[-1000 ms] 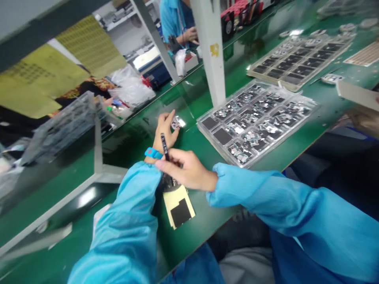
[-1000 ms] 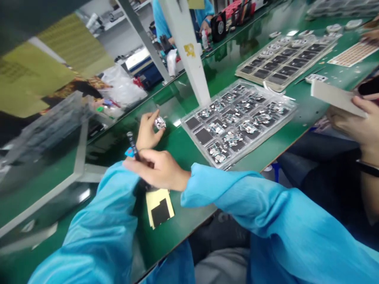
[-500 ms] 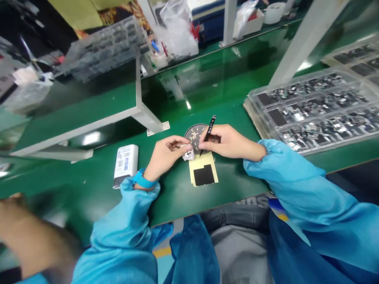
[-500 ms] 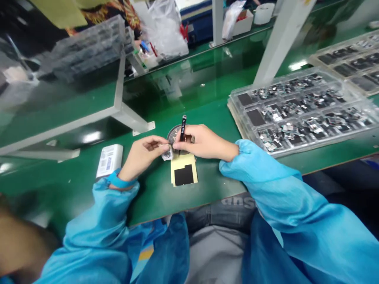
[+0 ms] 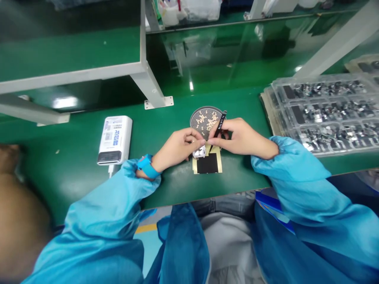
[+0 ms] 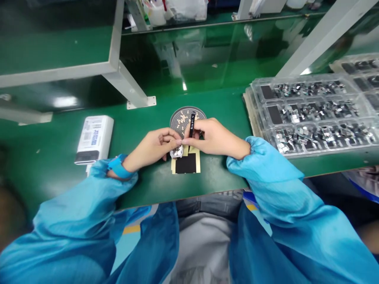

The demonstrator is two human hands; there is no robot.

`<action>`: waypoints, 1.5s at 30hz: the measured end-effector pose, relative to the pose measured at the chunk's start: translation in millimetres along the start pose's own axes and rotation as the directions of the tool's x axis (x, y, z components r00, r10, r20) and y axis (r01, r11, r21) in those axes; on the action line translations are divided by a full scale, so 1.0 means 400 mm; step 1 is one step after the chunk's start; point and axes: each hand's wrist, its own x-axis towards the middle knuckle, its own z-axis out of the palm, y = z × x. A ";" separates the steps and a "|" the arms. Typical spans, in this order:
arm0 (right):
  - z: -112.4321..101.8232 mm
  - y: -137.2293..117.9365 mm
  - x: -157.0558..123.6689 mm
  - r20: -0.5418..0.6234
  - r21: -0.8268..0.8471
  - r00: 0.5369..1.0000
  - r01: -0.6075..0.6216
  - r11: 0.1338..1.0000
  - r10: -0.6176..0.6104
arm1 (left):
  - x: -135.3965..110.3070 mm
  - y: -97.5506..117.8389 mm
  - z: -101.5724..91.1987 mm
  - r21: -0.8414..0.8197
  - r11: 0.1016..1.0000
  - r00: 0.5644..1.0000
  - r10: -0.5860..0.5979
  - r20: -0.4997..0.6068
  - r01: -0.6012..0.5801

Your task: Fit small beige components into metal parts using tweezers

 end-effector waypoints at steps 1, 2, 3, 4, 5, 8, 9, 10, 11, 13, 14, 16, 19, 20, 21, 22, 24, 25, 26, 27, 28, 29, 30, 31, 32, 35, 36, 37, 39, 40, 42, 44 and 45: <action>0.001 0.001 0.000 0.002 -0.001 1.000 -0.002 1.000 0.002 | 0.000 0.003 0.001 0.003 1.000 1.000 0.003 -0.003 -0.003; 0.002 0.002 -0.001 0.003 0.001 1.000 -0.003 1.000 0.003 | 0.001 0.005 0.001 0.001 1.000 1.000 0.008 -0.003 -0.008; 0.003 0.002 -0.001 0.000 0.008 1.000 0.000 1.000 0.000 | 0.001 0.006 0.001 -0.004 1.000 1.000 0.012 -0.002 -0.012; 0.002 0.002 -0.002 -0.009 0.016 1.000 0.006 1.000 -0.006 | 0.001 0.006 0.000 -0.012 1.000 1.000 0.012 0.004 -0.012; 0.000 -0.001 -0.002 -0.024 0.025 1.000 0.013 1.000 -0.013 | 0.001 0.005 0.000 -0.021 1.000 1.000 0.008 0.010 -0.008; -0.010 -0.015 -0.005 -0.118 0.039 0.992 0.038 0.999 -0.033 | 0.001 0.002 -0.001 -0.050 0.999 1.000 -0.017 0.023 0.018; -0.014 -0.021 -0.006 -0.161 0.040 0.986 0.050 0.998 -0.043 | 0.001 0.001 -0.001 -0.059 0.998 1.000 -0.020 0.021 0.021; -0.016 -0.026 -0.007 -0.206 0.039 0.977 0.065 0.997 -0.055 | 0.001 0.001 -0.001 -0.066 0.998 1.000 -0.021 0.015 0.021; -0.017 -0.030 -0.007 -0.250 0.032 0.966 0.082 0.996 -0.071 | 0.002 0.001 0.000 -0.072 0.997 1.000 -0.019 0.007 0.020; -0.013 -0.034 -0.009 -0.312 -0.001 0.943 0.117 0.993 -0.111 | 0.002 0.002 0.001 -0.085 0.996 1.000 -0.016 -0.007 0.015; -0.009 -0.033 -0.009 -0.327 -0.023 0.936 0.132 0.991 -0.132 | 0.002 0.002 0.002 -0.092 0.996 1.000 -0.014 -0.013 0.013; -0.001 -0.029 -0.009 -0.328 -0.059 0.928 0.168 0.984 -0.178 | 0.002 0.002 0.004 -0.105 0.994 1.000 -0.011 -0.024 0.009; 0.009 -0.022 -0.007 -0.293 -0.082 0.931 0.204 0.976 -0.219 | 0.004 0.000 0.006 -0.116 0.993 0.999 -0.015 -0.040 0.011; 0.011 -0.021 -0.006 -0.281 -0.089 0.934 0.206 0.975 -0.223 | 0.004 -0.001 0.006 -0.121 0.992 0.999 -0.020 -0.044 0.014; 0.012 -0.021 -0.005 -0.270 -0.095 0.937 0.203 0.974 -0.222 | 0.005 -0.001 0.006 -0.128 0.992 0.999 -0.023 -0.048 0.017; 0.012 -0.020 -0.005 -0.263 -0.101 0.940 0.197 0.975 -0.218 | 0.006 -0.002 0.006 -0.135 0.991 0.998 -0.026 -0.050 0.019; 0.013 -0.019 -0.004 -0.261 -0.107 0.942 0.189 0.976 -0.211 | 0.007 -0.004 0.006 -0.150 0.989 0.998 -0.028 -0.050 0.020; 0.013 -0.019 -0.004 -0.260 -0.109 0.943 0.185 0.977 -0.208 | 0.008 -0.004 0.005 -0.155 0.988 0.998 -0.028 -0.050 0.020; 0.013 -0.018 -0.004 -0.259 -0.111 0.944 0.182 0.977 -0.205 | 0.008 -0.005 0.005 -0.159 0.987 0.998 -0.027 -0.050 0.018; 0.013 -0.017 -0.004 -0.257 -0.112 0.944 0.183 0.977 -0.206 | 0.009 -0.006 0.005 -0.160 0.987 0.998 -0.025 -0.052 0.017; 0.013 -0.016 -0.004 -0.255 -0.113 0.944 0.187 0.976 -0.210 | 0.009 -0.007 0.005 -0.160 0.987 0.998 -0.024 -0.054 0.015; 0.013 -0.015 -0.004 -0.255 -0.112 0.942 0.194 0.975 -0.217 | 0.010 -0.008 0.005 -0.160 0.987 0.998 -0.022 -0.055 0.013; 0.013 -0.015 -0.003 -0.256 -0.112 0.941 0.200 0.973 -0.223 | 0.010 -0.008 0.005 -0.160 0.987 0.998 -0.020 -0.055 0.011; 0.013 -0.015 -0.003 -0.258 -0.112 0.939 0.204 0.972 -0.227 | 0.010 -0.009 0.005 -0.162 0.987 0.998 -0.018 -0.055 0.009; 0.013 -0.015 -0.002 -0.259 -0.113 0.939 0.203 0.973 -0.227 | 0.010 -0.009 0.005 -0.164 0.986 0.998 -0.017 -0.054 0.008; 0.013 -0.017 -0.002 -0.258 -0.115 0.944 0.182 0.976 -0.207 | 0.010 -0.010 0.005 -0.172 0.985 0.998 -0.016 -0.055 0.006; 0.013 -0.017 -0.002 -0.257 -0.114 0.945 0.178 0.977 -0.202 | 0.010 -0.010 0.005 -0.173 0.985 0.998 -0.016 -0.055 0.006; 0.013 -0.018 -0.002 -0.257 -0.113 0.946 0.175 0.978 -0.199 | 0.010 -0.009 0.005 -0.173 0.985 0.998 -0.015 -0.055 0.005; 0.014 -0.017 -0.002 -0.258 -0.112 0.946 0.174 0.978 -0.197 | 0.010 -0.008 0.006 -0.172 0.985 0.998 -0.015 -0.054 0.005; 0.014 -0.016 -0.002 -0.258 -0.112 0.945 0.177 0.978 -0.201 | 0.010 -0.008 0.006 -0.172 0.985 0.998 -0.016 -0.053 0.007; 0.016 -0.014 -0.002 -0.258 -0.111 0.942 0.190 0.976 -0.213 | 0.010 -0.006 0.006 -0.172 0.985 0.998 -0.020 -0.054 0.010; 0.017 -0.011 -0.002 -0.247 -0.117 0.943 0.201 0.973 -0.225 | 0.009 -0.005 0.006 -0.171 0.985 0.998 -0.023 -0.055 0.014; 0.017 -0.010 -0.002 -0.237 -0.122 0.945 0.202 0.972 -0.227 | 0.009 -0.004 0.006 -0.171 0.985 0.998 -0.024 -0.055 0.014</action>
